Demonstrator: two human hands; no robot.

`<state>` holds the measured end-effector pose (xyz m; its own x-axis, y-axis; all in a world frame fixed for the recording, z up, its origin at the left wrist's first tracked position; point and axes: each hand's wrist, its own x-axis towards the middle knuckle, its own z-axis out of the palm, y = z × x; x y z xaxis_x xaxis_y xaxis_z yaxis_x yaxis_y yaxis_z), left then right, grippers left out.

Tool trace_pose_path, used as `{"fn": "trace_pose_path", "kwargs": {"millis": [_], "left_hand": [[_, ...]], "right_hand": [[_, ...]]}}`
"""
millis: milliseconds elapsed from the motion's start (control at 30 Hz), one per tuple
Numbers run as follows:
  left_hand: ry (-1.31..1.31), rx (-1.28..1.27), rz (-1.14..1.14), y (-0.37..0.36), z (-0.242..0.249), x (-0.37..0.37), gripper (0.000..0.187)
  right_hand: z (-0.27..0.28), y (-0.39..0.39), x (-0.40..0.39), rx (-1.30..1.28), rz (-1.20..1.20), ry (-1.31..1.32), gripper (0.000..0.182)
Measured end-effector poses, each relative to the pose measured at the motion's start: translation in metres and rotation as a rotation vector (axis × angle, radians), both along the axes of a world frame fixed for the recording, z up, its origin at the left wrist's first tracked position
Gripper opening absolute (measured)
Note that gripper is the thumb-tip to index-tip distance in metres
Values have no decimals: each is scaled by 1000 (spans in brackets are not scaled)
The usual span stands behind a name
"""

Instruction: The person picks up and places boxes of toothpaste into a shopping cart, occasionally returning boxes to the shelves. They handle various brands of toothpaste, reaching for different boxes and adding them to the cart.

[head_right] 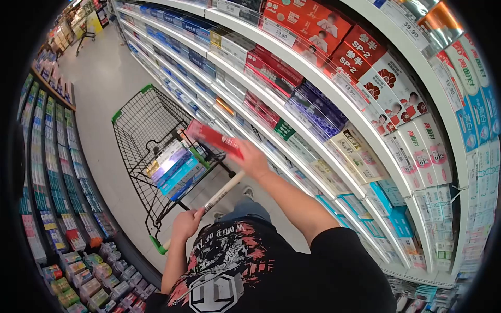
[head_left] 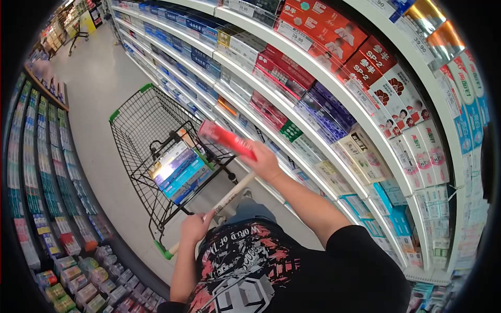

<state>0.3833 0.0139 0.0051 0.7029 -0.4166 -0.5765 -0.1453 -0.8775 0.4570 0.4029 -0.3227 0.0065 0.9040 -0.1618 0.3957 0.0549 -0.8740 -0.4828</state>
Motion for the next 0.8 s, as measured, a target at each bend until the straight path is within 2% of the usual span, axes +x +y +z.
{"fn": "trace_pose_path", "kwargs": {"millis": [67, 133, 300, 400, 533, 700, 800], "left_hand": [[-72, 58, 5, -3, 6, 2, 72], [-64, 59, -6, -4, 9, 4, 71], [-77, 68, 22, -4, 13, 8, 69], [-86, 61, 13, -2, 9, 9, 69], [-88, 50, 16, -2, 12, 9, 69], [-104, 47, 1, 0, 11, 11, 69], [-129, 37, -9, 1, 3, 10, 69]], "right_hand": [[53, -26, 12, -145, -48, -177, 57], [92, -59, 25, -275, -174, -178, 56], [141, -125, 54, -434, -255, -286, 58], [152, -136, 63, -490, -337, -275, 58], [157, -145, 72, -491, -321, -345, 57], [161, -153, 78, -450, -444, -144, 51], [168, -160, 83, -360, -497, -14, 55]]}}
